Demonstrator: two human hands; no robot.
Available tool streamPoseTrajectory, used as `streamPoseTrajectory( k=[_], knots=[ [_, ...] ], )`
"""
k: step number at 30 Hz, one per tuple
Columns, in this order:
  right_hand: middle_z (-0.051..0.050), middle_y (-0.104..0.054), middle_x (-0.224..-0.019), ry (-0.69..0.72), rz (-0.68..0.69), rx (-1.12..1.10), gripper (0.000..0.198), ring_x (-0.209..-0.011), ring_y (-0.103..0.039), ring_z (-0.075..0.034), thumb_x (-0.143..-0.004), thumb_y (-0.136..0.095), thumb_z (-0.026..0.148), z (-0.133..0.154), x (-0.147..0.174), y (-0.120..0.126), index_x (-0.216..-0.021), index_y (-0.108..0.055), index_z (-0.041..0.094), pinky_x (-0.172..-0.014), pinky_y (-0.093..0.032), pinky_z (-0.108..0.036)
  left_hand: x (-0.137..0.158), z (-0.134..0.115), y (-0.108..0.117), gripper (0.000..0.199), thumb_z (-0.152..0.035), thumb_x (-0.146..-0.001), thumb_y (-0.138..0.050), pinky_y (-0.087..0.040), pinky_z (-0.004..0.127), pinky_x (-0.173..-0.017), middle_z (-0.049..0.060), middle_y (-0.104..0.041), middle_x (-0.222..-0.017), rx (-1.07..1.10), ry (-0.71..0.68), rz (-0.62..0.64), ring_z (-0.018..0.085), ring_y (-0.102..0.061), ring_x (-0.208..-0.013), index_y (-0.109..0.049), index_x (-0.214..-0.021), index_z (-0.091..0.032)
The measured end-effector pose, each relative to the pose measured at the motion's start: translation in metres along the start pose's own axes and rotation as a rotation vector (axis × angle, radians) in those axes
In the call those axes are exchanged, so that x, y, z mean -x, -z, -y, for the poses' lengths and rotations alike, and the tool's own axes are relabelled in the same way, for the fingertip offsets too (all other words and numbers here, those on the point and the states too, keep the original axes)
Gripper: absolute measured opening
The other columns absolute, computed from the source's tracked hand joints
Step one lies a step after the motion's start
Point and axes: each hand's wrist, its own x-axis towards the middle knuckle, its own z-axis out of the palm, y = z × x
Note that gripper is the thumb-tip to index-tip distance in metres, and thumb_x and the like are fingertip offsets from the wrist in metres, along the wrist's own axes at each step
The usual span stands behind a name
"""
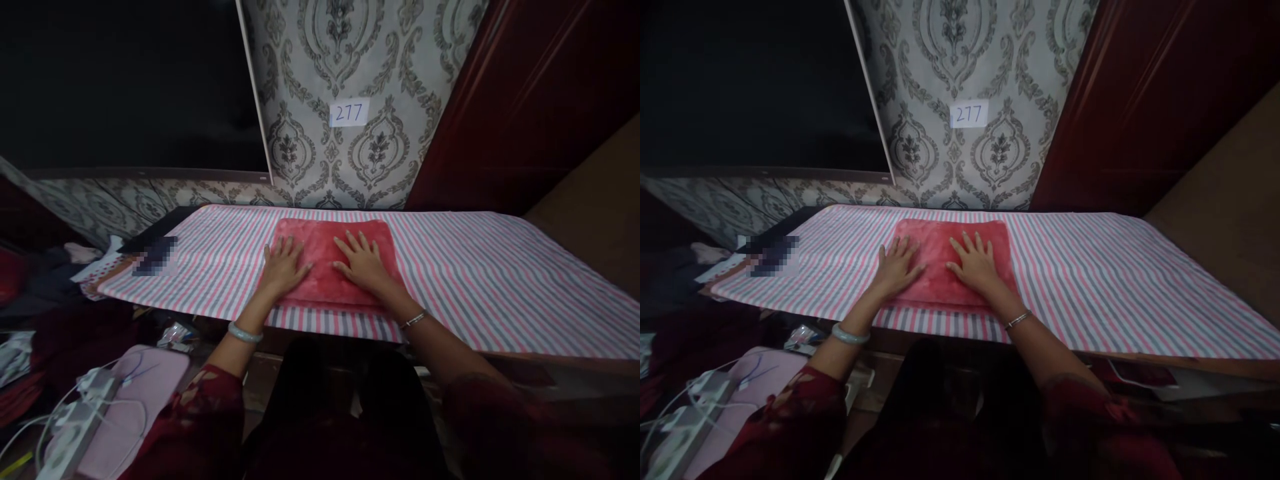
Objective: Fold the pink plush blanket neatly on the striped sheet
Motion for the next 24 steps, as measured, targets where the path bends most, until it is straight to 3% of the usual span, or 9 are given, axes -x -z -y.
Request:
streamPoseTrajectory(
  k=[5, 12, 16, 19, 22, 24],
  knots=[
    [-0.006, -0.018, -0.168, -0.041, 0.023, 0.047, 0.067, -0.154, -0.013, -0.036, -0.101, -0.037, 0.063, -0.004, -0.002, -0.033, -0.16, -0.03, 0.033, -0.12, -0.015, -0.061, -0.003, 0.006, -0.026, 0.074, -0.063, -0.098, -0.038, -0.022, 0.067, -0.118, 0.008, -0.009, -0.171, 0.035, 0.088, 0.118, 0.037, -0.004, -0.156, -0.024, -0.162, -0.029],
    [-0.005, -0.02, -0.168, -0.052, 0.02, 0.041, 0.066, -0.153, -0.015, -0.035, -0.1, -0.04, 0.062, -0.002, -0.001, -0.037, -0.159, -0.031, 0.034, -0.12, -0.016, -0.059, -0.002, 0.01, -0.031, 0.073, -0.064, -0.097, -0.038, -0.026, 0.065, -0.117, 0.006, -0.011, -0.171, 0.025, 0.088, 0.094, 0.036, -0.006, -0.157, -0.025, -0.161, -0.031],
    [-0.005, -0.018, -0.168, -0.044, 0.078, -0.017, 0.068, -0.154, -0.012, -0.035, -0.1, -0.042, 0.061, -0.003, -0.004, -0.028, -0.16, -0.029, 0.033, -0.12, -0.015, -0.06, -0.005, 0.014, -0.025, 0.073, -0.064, -0.097, -0.039, -0.021, 0.067, -0.118, 0.006, -0.011, -0.171, 0.056, 0.099, 0.147, 0.036, -0.006, -0.156, -0.026, -0.161, -0.032],
    [-0.007, -0.027, -0.166, -0.037, 0.137, -0.116, 0.064, -0.151, -0.025, -0.031, -0.101, -0.044, 0.055, -0.008, -0.017, -0.009, -0.159, -0.033, 0.03, -0.119, -0.025, -0.053, -0.016, 0.011, -0.012, 0.072, -0.064, -0.097, -0.037, -0.014, 0.067, -0.12, 0.009, -0.016, -0.17, 0.054, 0.096, 0.153, 0.037, -0.008, -0.156, -0.031, -0.159, -0.029],
    [-0.01, -0.041, -0.158, -0.09, 0.052, -0.157, 0.056, -0.145, -0.038, -0.026, -0.104, -0.037, 0.043, -0.013, -0.04, 0.014, -0.156, -0.039, 0.022, -0.118, -0.03, -0.045, -0.04, -0.002, 0.003, 0.07, -0.062, -0.098, -0.036, -0.008, 0.066, -0.121, 0.011, -0.021, -0.168, 0.029, 0.017, 0.089, 0.036, -0.011, -0.156, -0.033, -0.159, -0.027],
    [-0.011, -0.043, -0.157, -0.153, 0.0, -0.104, 0.054, -0.146, -0.035, -0.028, -0.105, -0.035, 0.042, -0.015, -0.055, 0.024, -0.155, -0.042, 0.022, -0.119, -0.026, -0.049, -0.06, -0.013, 0.009, 0.068, -0.059, -0.099, -0.035, -0.005, 0.066, -0.122, 0.01, -0.023, -0.168, 0.025, -0.06, 0.079, 0.035, -0.014, -0.156, -0.033, -0.159, -0.026]
  ],
)
